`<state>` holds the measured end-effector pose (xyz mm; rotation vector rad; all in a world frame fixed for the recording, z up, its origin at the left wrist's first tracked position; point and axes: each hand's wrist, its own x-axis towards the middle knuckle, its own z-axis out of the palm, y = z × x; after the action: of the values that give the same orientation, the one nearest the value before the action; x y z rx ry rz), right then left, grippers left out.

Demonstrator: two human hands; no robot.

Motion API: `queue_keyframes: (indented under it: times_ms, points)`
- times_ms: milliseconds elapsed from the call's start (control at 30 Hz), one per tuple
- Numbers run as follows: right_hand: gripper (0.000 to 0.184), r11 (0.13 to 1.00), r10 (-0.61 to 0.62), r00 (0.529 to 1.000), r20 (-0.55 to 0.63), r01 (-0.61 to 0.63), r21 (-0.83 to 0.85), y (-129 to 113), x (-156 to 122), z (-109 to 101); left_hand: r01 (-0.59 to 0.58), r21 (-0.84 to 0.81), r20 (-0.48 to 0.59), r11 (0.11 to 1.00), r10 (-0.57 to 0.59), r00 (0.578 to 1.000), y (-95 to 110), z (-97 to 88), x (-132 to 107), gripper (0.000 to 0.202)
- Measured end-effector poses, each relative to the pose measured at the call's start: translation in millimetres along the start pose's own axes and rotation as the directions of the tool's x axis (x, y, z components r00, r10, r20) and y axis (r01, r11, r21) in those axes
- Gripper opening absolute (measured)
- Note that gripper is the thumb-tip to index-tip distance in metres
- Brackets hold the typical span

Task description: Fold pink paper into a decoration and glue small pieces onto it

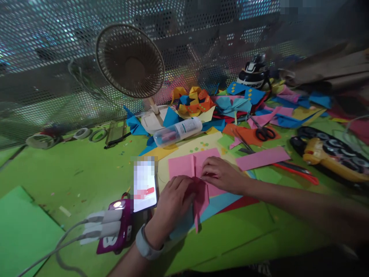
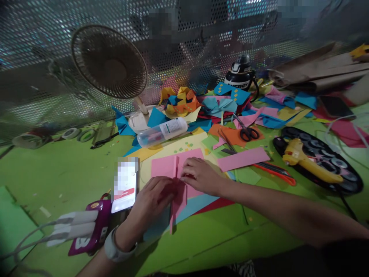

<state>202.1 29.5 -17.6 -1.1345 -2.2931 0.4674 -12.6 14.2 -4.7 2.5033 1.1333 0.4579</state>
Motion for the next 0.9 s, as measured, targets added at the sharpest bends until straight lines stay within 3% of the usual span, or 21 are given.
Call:
queue_keyframes:
  times_ms: [267,633,900]
  points:
    - [0.015,0.999,0.049,0.999,0.019,-0.049,0.008,-2.1,3.2,0.9,-0.039,0.009,-0.016,0.999,0.039,0.999,-1.9,2.1,0.1,0.028]
    - [0.008,0.99,0.136,0.991,0.003,-0.136,0.034,-7.7,2.1,-0.5,-0.073,0.115,0.044,0.991,0.068,0.997,1.2,1.4,0.8,0.025]
    - [0.004,0.981,0.154,0.988,-0.003,-0.153,0.121,-1.2,1.6,1.0,-0.091,0.146,0.056,0.985,0.083,0.995,1.5,1.8,0.0,0.025]
